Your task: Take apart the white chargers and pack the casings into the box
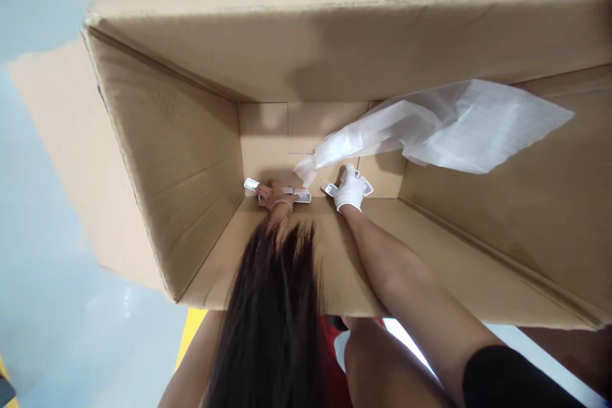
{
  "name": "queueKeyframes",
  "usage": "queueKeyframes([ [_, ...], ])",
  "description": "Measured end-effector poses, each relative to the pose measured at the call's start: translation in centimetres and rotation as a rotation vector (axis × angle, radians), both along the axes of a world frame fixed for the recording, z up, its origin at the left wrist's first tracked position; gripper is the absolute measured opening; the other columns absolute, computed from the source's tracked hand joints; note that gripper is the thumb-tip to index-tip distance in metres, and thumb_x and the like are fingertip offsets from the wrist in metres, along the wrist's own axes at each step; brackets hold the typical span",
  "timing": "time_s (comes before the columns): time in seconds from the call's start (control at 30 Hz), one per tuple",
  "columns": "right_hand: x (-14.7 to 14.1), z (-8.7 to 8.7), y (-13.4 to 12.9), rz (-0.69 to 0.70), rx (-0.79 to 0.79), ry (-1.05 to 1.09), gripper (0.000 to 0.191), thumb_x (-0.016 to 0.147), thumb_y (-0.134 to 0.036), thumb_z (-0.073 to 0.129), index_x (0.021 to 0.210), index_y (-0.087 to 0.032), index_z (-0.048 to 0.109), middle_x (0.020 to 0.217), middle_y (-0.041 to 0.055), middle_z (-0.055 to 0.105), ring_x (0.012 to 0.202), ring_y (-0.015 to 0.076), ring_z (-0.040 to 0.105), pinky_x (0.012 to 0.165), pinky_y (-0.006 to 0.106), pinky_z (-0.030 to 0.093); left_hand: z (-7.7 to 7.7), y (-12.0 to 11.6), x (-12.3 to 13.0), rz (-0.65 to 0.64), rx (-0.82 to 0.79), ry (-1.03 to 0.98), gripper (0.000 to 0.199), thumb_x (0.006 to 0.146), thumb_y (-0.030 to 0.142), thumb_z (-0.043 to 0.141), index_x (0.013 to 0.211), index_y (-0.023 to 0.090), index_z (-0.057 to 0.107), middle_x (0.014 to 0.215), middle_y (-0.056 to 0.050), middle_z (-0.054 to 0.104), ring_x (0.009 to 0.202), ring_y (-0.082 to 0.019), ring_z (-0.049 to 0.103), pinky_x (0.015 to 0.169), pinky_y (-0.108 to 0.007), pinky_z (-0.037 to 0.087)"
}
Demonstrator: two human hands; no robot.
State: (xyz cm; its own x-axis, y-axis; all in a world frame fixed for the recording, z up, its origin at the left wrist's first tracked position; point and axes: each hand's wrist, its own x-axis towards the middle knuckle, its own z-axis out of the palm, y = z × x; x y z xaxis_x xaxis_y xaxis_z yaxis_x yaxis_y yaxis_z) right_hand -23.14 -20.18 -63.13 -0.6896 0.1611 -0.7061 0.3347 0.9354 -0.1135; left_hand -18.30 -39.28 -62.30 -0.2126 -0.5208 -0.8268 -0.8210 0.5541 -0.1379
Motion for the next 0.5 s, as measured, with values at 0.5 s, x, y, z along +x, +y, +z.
queueKeyframes([
  [0.5,-1.7,1.0,1.5,0.176,-0.051,-0.098,0.046,0.092,-0.040,0.059,0.131,-0.019,0.049,0.108,0.0066,0.058,0.089,0.0174,0.059,0.080,0.036,0.052,1.2,-0.1,0.1,-0.038,-0.005,0.008,0.051,0.091,0.035,0.062,0.136,0.018,0.048,0.150,-0.013,0.038,0.135,-0.034,0.040,0.109,-0.060,0.036],
])
